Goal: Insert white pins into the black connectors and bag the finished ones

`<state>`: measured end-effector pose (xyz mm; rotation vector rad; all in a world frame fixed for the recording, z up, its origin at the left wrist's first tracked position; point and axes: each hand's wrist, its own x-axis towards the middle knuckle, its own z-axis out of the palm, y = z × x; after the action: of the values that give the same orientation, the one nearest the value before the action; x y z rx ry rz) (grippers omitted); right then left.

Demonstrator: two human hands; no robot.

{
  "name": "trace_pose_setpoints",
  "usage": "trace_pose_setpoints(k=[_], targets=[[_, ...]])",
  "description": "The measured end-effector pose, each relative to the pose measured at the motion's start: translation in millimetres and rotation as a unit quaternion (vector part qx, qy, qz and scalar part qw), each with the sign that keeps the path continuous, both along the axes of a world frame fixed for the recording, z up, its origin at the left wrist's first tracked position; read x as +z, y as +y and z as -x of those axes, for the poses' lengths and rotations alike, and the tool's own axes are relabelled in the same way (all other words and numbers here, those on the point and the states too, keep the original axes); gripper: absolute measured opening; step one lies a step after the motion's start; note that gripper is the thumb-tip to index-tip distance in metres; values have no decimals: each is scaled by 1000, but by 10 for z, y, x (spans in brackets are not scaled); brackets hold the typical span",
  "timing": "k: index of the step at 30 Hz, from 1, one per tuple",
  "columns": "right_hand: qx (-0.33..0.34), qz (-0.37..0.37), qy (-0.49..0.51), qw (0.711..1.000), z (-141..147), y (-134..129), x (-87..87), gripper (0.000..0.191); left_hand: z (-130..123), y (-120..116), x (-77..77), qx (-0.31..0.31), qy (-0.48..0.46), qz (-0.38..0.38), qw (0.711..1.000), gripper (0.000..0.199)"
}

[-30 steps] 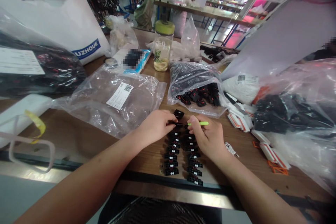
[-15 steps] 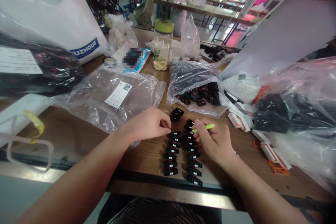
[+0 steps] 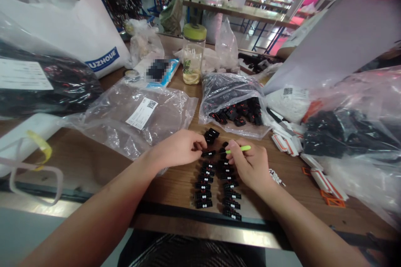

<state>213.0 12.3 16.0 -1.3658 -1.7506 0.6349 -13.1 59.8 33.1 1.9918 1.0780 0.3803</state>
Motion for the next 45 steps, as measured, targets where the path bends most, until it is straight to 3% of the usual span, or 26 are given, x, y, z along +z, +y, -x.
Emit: trace_pose_setpoints(k=[4,12,20,45], targets=[[-2,-2,-3,1000,2,4,2,29,-34,-37,68,-10,19,-11,1000,25],[-2,-7,4,1000,-11,7,21,28,-108,-41,-95,-2,2,-49,999,14],[-20,-44,34,998,28,-30,113,26,-133,-44,-83,9,10,-70,997,9],[-12,-60,-3,998,60,-50,51,23,-133,-43,-113,7,11,-90,996,11]])
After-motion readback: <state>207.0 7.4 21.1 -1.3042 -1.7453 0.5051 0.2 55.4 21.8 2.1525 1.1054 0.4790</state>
